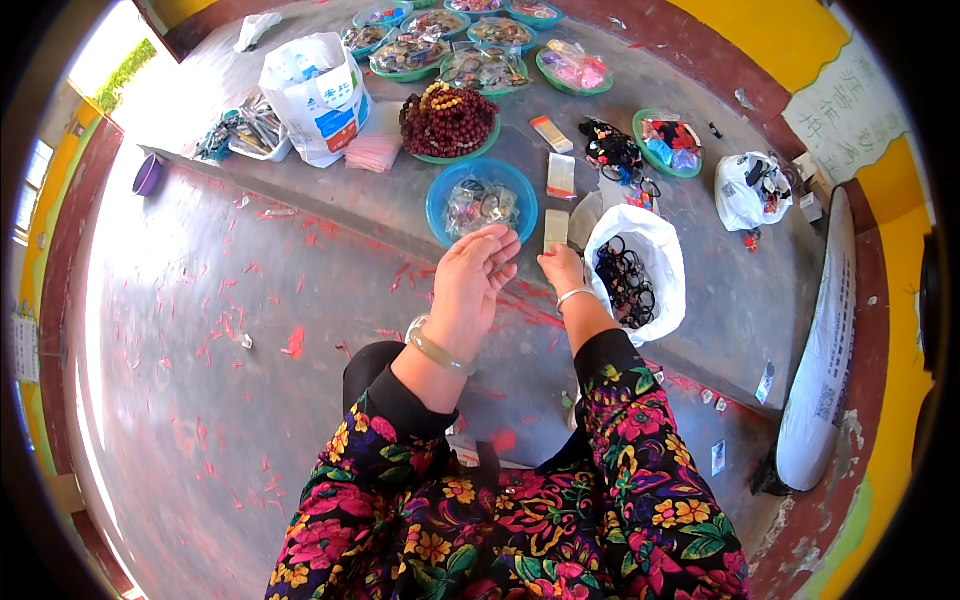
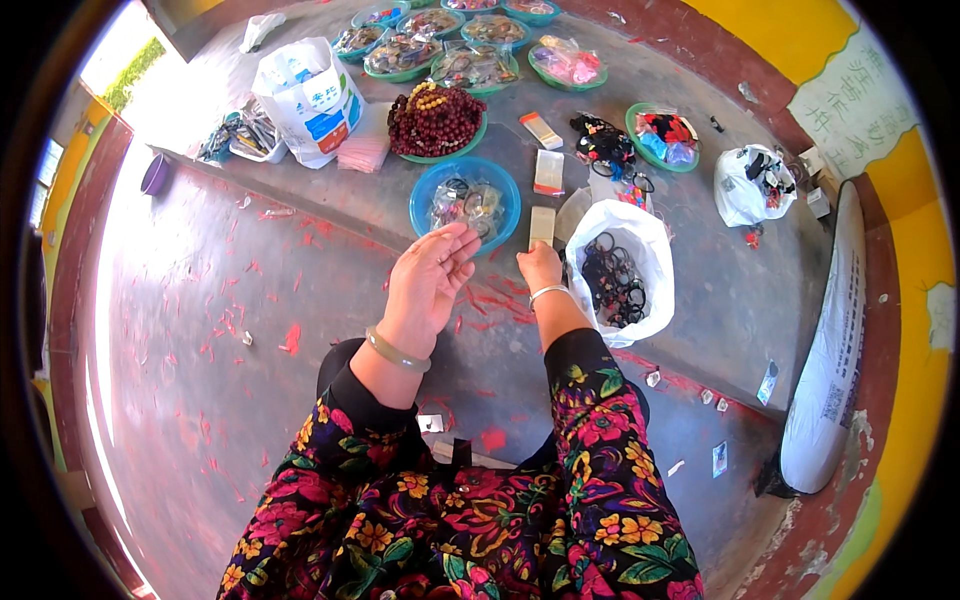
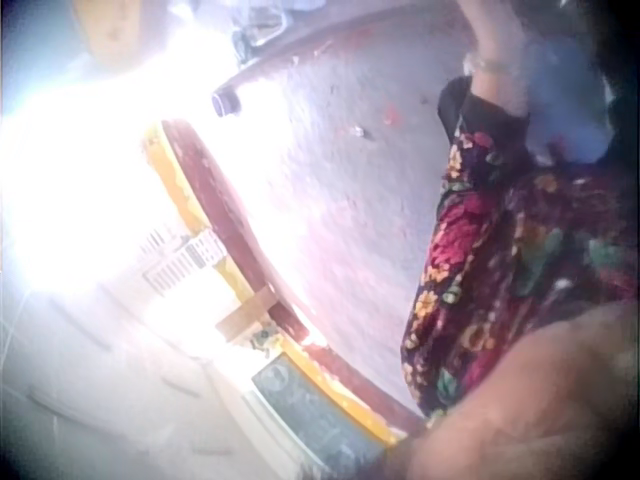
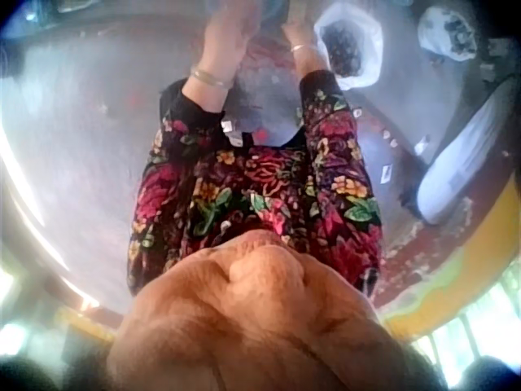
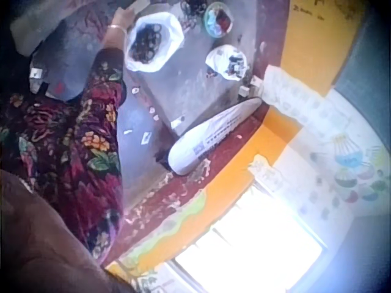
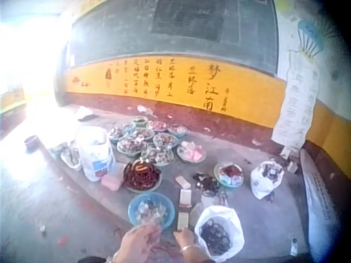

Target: The person sits on the floor and repeatedly picks up small black hair accessories from a white bag, places them into clear plastic bags, and seals them. The person then places the sealed bags into a blue bowl. Various bowls of beads and other accessories are visible on the floor.

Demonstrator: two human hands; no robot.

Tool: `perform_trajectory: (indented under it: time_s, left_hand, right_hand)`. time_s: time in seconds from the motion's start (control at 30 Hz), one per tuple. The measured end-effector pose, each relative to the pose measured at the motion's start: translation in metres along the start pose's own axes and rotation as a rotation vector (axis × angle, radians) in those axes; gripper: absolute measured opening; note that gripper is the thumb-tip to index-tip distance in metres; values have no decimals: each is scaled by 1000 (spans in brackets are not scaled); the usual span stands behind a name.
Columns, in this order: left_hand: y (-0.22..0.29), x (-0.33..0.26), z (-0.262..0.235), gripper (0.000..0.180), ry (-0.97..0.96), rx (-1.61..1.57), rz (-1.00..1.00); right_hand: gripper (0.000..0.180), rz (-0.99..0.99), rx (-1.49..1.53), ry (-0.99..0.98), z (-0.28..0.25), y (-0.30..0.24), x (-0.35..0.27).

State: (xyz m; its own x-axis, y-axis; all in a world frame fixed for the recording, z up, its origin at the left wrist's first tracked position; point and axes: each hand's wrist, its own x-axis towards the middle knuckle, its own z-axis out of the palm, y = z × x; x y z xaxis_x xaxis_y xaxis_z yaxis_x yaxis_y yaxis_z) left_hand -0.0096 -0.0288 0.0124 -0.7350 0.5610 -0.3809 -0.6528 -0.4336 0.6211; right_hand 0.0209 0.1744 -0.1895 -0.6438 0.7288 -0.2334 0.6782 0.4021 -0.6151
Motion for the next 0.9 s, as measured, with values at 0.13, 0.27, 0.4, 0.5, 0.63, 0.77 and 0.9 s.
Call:
perform_trajectory:
  time_s: [0.13,0.27,0.4,0.5,0.63,0.77,0.9]
  left_hand:
    - [8,0,-3,22,-33,1,-68]
    - [16,-5,-10,22,-43,11,-84]
    - [18,3,5,22,-100,16,-146]
    - [24,1,-7,22,-49,24,-127]
    - [24,0,-8,22,-68,27,-163]
    - [22,1,-3,22,-90,54,-199]
    - [20,-1,1,21,-117,58,-206]
  right_hand:
    - [31,16,-134,178,23,-2,12]
    - [36,82,-244,142,37,-13,18]
    - [44,103,-493,168,63,79,78]
    - [40,128,-533,124,71,36,58]
    - [32,296,-398,243,46,10,43]
    - [24,283,-483,-32,37,14,50]
    - [22,97,-578,-12,31,14,46]
